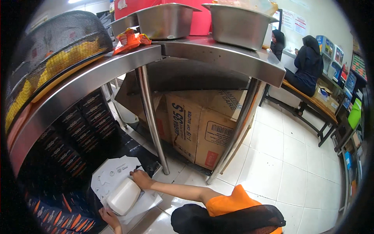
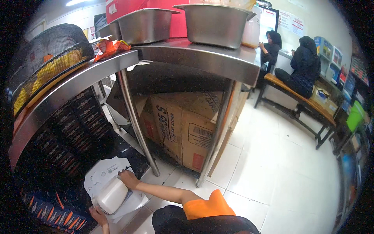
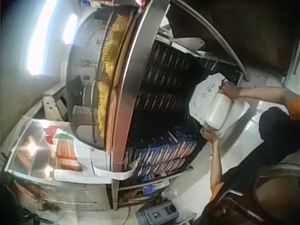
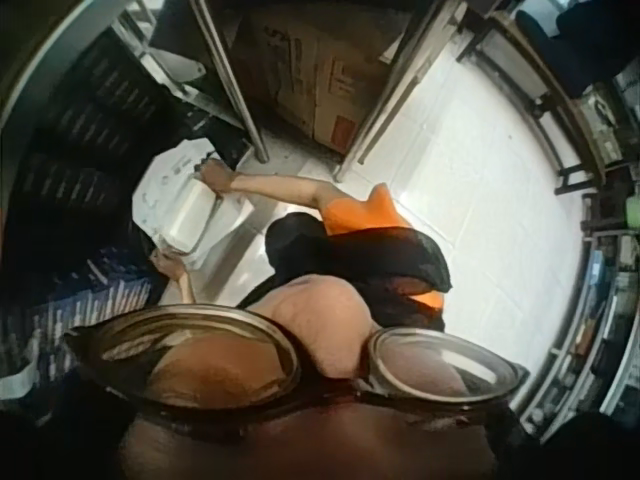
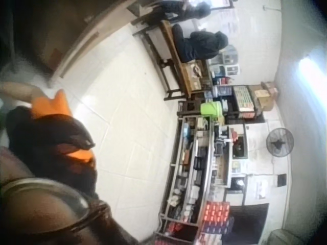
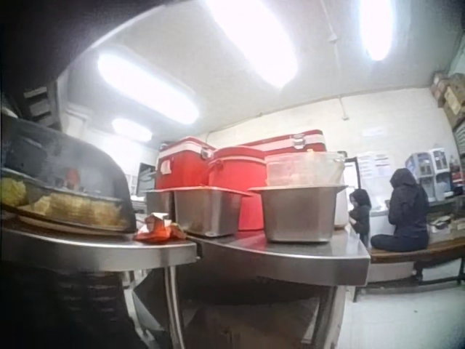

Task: The person assembles cardboard food boxes by hand, folding the flaps and sides of several flat box templates taken from a stack to form completed boxes.

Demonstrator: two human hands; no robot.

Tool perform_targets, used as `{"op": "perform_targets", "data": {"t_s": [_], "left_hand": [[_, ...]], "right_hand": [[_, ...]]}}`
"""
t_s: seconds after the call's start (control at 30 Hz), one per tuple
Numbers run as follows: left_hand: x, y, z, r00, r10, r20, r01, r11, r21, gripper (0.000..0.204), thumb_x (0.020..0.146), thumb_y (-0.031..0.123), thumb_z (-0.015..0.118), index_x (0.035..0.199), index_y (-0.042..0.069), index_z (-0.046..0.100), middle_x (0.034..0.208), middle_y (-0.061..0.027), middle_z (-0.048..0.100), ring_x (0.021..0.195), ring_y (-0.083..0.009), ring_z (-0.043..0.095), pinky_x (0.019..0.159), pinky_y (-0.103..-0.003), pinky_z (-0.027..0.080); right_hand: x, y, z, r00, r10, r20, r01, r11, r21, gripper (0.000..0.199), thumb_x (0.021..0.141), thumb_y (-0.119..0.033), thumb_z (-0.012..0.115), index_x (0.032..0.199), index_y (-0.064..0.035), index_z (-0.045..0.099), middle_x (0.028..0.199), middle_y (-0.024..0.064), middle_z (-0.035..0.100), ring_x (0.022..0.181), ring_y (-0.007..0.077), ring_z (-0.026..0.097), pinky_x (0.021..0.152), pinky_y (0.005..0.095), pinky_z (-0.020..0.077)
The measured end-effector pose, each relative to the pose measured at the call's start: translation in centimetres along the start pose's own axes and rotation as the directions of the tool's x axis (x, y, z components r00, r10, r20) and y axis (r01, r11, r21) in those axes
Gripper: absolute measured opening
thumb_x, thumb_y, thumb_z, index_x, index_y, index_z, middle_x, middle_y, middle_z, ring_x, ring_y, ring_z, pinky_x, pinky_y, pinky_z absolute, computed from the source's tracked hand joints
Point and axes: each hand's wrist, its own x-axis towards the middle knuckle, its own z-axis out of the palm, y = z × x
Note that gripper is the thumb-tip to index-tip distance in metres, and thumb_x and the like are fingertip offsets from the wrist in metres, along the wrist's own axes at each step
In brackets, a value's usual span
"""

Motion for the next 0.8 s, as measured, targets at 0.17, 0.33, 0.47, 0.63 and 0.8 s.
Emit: {"op": "perform_targets", "data": {"t_s": [0.17, 0.33, 0.47, 0.63, 0.8], "left_hand": [[-2.3, 0.2, 1.2, 0.678, -0.473, 0.563, 0.733, 0.496, -0.466, 0.025, 0.073, 0.007, 0.062, 0.096, -0.002, 0.058, 0.07, -0.0032, 0.053, 0.064, -0.0138, 0.05, 0.059, -0.027, 0.043], [-0.6, 3.1, -0.7, 0.309, -0.512, 0.801, 0.9, -0.113, -0.42, 0.03, 0.091, 0.018, 0.048, 0.117, 0.003, 0.044, 0.111, -0.0082, 0.053, 0.098, -0.0169, 0.054, 0.082, -0.03, 0.046], [3.9, 4.5, -2.7, 0.179, -0.517, 0.837, 0.966, -0.071, -0.25, 0.043, 0.087, 0.048, 0.049, 0.094, 0.005, 0.056, 0.083, -0.0033, 0.051, 0.079, -0.0151, 0.052, 0.076, -0.031, 0.048], [4.6, 2.2, -3.5, 0.109, -0.391, 0.914, 0.973, -0.147, -0.179, 0.04, 0.088, 0.041, 0.053, 0.105, 0.005, 0.058, 0.086, -0.0056, 0.06, 0.079, -0.0159, 0.058, 0.082, -0.037, 0.048], [5.6, 3.0, -2.4, 0.069, -0.367, 0.928, 0.975, -0.172, -0.14, 0.03, 0.089, 0.032, 0.053, 0.101, 0.005, 0.058, 0.08, -0.0045, 0.059, 0.074, -0.0154, 0.058, 0.076, -0.037, 0.051]], "right_hand": [[-0.4, 1.3, 6.1, 0.951, -0.187, -0.247, 0.2, 0.979, 0.03, 0.015, 0.077, -0.015, 0.05, 0.078, -0.0073, 0.063, 0.077, 0.0138, 0.061, 0.072, 0.0314, 0.058, 0.064, 0.0428, 0.0439], [-1.3, 2.4, 4.6, 0.978, 0.184, 0.093, -0.196, 0.971, 0.138, 0.031, 0.086, -0.024, 0.047, 0.077, 0.0001, 0.064, 0.073, 0.0187, 0.062, 0.074, 0.034, 0.06, 0.066, 0.0456, 0.0447], [-2.2, 0.7, 2.3, 0.999, -0.032, -0.006, 0.033, 0.982, 0.186, 0.031, 0.087, -0.021, 0.047, 0.074, 0.0031, 0.061, 0.067, 0.024, 0.058, 0.065, 0.0396, 0.058, 0.06, 0.0463, 0.0436], [-1.1, 0.9, 0.4, 0.936, 0.006, 0.352, -0.145, 0.917, 0.371, 0.022, 0.085, -0.022, 0.052, 0.084, -0.0021, 0.063, 0.071, 0.0175, 0.062, 0.064, 0.0298, 0.06, 0.057, 0.0354, 0.0453], [1.2, 3.4, -3.2, 0.549, 0.148, 0.823, -0.815, 0.313, 0.487, 0.046, 0.085, -0.044, 0.053, 0.11, -0.0055, 0.055, 0.085, 0.0045, 0.062, 0.085, 0.0138, 0.055, 0.074, 0.03, 0.0464]]}}
